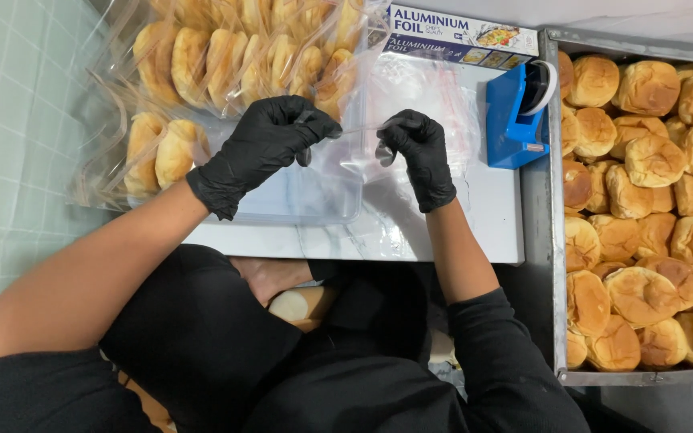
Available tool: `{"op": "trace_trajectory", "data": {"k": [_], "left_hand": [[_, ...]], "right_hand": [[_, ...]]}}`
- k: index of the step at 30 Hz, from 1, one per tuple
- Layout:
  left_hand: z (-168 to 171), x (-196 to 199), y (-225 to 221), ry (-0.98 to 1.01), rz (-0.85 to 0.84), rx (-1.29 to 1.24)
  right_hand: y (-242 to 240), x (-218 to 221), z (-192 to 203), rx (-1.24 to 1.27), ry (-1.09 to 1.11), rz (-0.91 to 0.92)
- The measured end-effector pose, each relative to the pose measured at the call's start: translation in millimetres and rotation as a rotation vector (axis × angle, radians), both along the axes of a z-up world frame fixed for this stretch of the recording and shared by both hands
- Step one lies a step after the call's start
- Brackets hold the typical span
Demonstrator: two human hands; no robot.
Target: The person packages buns by hand, taking them from a metal tray and placing them one by one into clear plastic bags.
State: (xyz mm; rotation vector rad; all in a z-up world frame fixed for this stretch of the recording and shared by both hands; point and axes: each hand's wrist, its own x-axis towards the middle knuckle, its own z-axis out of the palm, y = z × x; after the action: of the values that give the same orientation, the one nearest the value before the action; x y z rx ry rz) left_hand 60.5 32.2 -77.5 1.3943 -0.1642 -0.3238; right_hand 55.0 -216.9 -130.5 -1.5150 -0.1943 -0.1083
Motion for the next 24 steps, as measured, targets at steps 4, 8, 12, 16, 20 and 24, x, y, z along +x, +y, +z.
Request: {"op": "trace_trajectory", "data": {"k": [4,8,12,16,20,24], "left_hand": [[1,1,-1,0.042,-0.034,-0.024],[-11,3,-1,0.056,-0.064,0.008],[8,-5,-1,0.072,-0.079,0.033],[11,-9,2,0.024,-0.130,0.035],[8,-6,4,-0.043,-0.212,0.087],[9,-5,9,-0.087,-0.215,0.147]], "right_hand": [[-2,3,-2,-0.058,0.005,0.019],[2,-2,12,-0.070,0.030,0.060],[12,-10,28,-0.068,0.063,0.028],[8,-8,25,-0.077,0.064,0.055],[3,-3,12,0.084,0.045,0.095],[3,-3,14,0.236,0.037,0.161]]}}
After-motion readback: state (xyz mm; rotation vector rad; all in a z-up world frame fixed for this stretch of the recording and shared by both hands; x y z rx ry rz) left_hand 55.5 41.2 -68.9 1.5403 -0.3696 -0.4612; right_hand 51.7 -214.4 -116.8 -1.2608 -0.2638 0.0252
